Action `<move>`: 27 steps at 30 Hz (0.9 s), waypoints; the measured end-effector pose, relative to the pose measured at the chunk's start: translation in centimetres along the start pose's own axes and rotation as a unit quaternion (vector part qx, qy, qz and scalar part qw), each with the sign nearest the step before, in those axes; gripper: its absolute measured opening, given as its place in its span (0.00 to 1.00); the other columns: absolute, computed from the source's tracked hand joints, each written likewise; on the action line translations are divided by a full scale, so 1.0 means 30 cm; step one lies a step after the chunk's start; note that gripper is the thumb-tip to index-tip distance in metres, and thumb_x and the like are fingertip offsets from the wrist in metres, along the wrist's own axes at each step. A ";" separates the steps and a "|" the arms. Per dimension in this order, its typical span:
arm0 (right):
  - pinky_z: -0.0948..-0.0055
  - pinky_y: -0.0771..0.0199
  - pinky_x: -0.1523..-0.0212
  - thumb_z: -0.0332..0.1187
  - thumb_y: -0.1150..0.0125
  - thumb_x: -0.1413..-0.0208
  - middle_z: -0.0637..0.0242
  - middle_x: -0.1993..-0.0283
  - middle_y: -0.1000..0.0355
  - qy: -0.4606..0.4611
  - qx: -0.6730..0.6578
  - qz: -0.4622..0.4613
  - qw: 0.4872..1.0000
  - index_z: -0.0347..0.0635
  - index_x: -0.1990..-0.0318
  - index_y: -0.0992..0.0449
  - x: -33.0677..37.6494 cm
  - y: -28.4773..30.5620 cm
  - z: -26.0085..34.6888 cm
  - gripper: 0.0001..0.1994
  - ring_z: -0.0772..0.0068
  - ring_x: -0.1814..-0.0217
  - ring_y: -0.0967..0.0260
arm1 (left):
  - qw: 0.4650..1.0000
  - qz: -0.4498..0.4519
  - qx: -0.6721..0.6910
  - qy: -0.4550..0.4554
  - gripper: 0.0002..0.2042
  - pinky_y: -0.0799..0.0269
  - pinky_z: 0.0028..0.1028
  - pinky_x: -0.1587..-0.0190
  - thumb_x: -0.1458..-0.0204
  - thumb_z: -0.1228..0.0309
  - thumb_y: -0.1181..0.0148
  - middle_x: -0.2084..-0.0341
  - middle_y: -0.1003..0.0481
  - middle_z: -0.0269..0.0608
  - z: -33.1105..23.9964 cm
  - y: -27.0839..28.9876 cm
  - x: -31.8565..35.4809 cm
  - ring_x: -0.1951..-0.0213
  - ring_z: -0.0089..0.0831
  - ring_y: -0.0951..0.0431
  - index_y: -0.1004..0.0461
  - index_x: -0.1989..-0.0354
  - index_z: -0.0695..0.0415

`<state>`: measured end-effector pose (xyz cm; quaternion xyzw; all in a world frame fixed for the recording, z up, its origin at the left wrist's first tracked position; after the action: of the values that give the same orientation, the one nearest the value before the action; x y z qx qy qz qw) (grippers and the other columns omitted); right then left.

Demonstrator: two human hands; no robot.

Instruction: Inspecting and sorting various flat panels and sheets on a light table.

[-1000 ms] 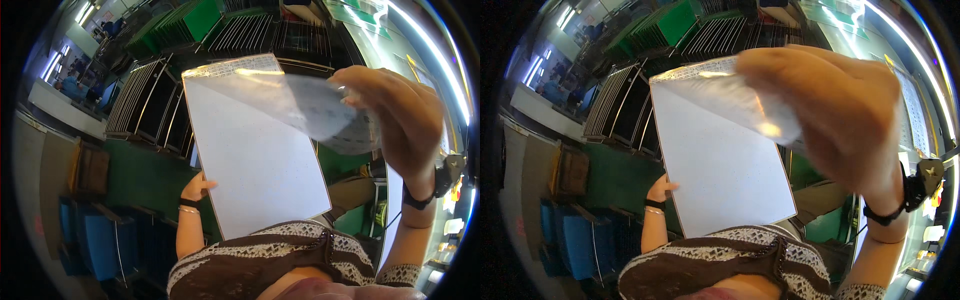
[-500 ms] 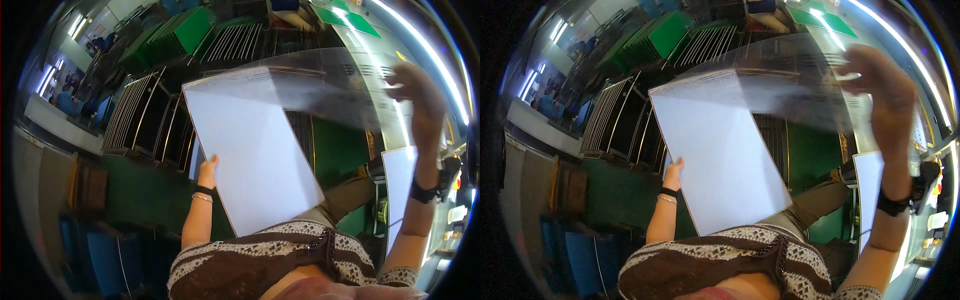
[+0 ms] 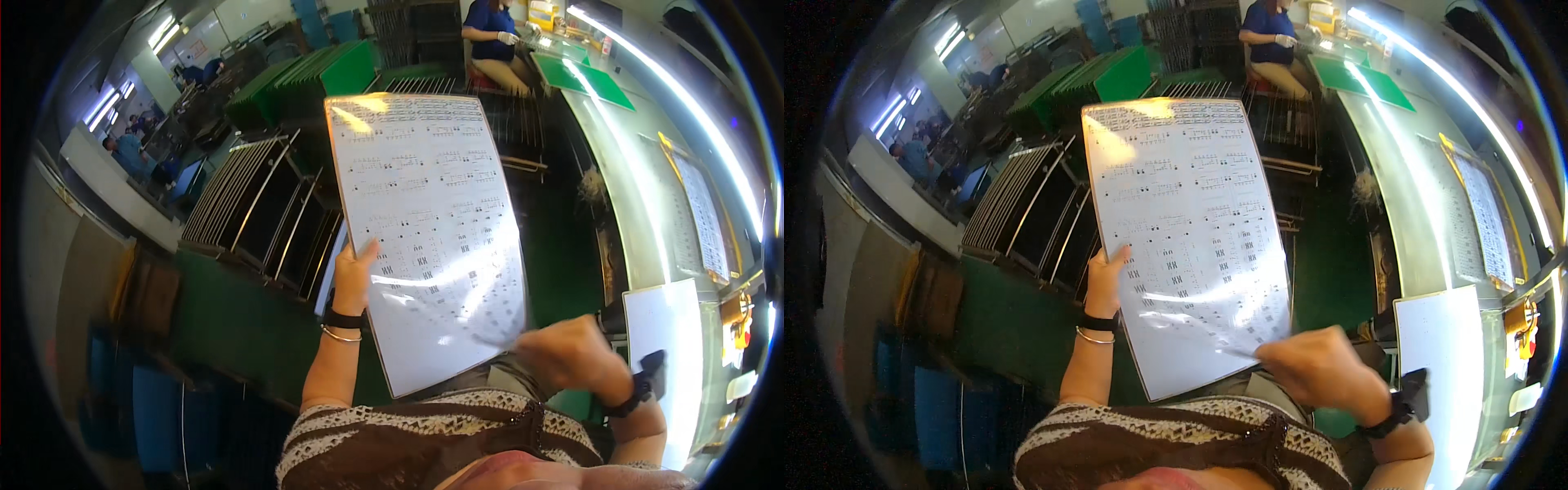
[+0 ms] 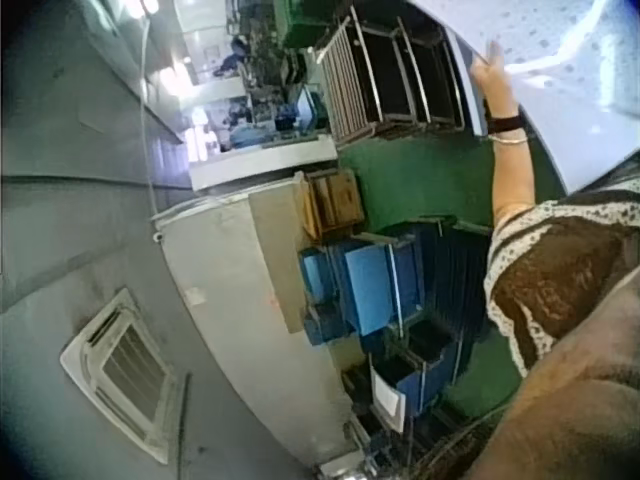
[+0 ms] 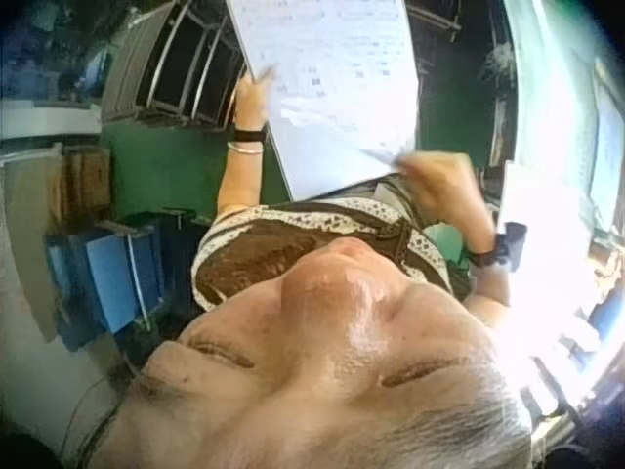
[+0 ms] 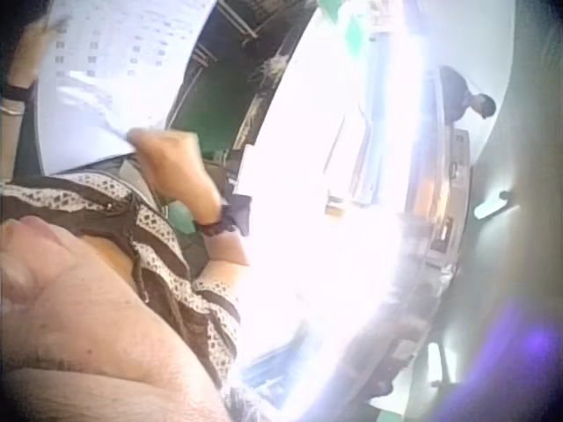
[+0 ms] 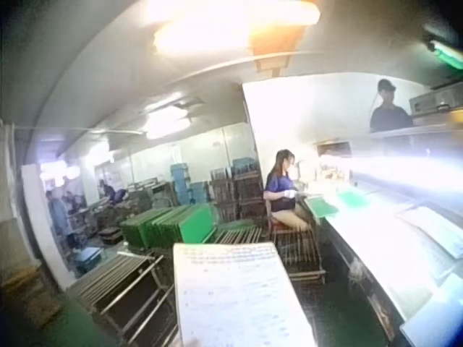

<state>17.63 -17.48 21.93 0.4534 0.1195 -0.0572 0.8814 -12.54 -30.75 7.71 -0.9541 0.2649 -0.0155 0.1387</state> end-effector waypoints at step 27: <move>0.57 0.24 0.68 0.32 0.46 0.53 0.47 0.74 0.26 -0.153 0.269 -0.328 0.893 0.36 0.74 0.24 -0.584 0.352 -0.224 0.09 0.48 0.71 0.25 | 0.868 -0.047 -0.431 -0.242 0.10 0.32 0.39 0.76 0.44 0.68 0.46 0.82 0.27 0.54 -0.021 -0.355 0.239 0.78 0.52 0.25 0.25 0.69 0.62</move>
<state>1.88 -6.01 31.06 0.5937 0.1053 -0.4413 0.6646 -1.10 -25.82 10.89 -0.9041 0.1585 0.3251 -0.2276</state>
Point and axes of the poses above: each hand's wrist, its own x-axis away from the middle knuckle, its own y-axis out of the back of the hand, z = x × y, the point moved 9 cm from there along -x, towards the middle knuckle
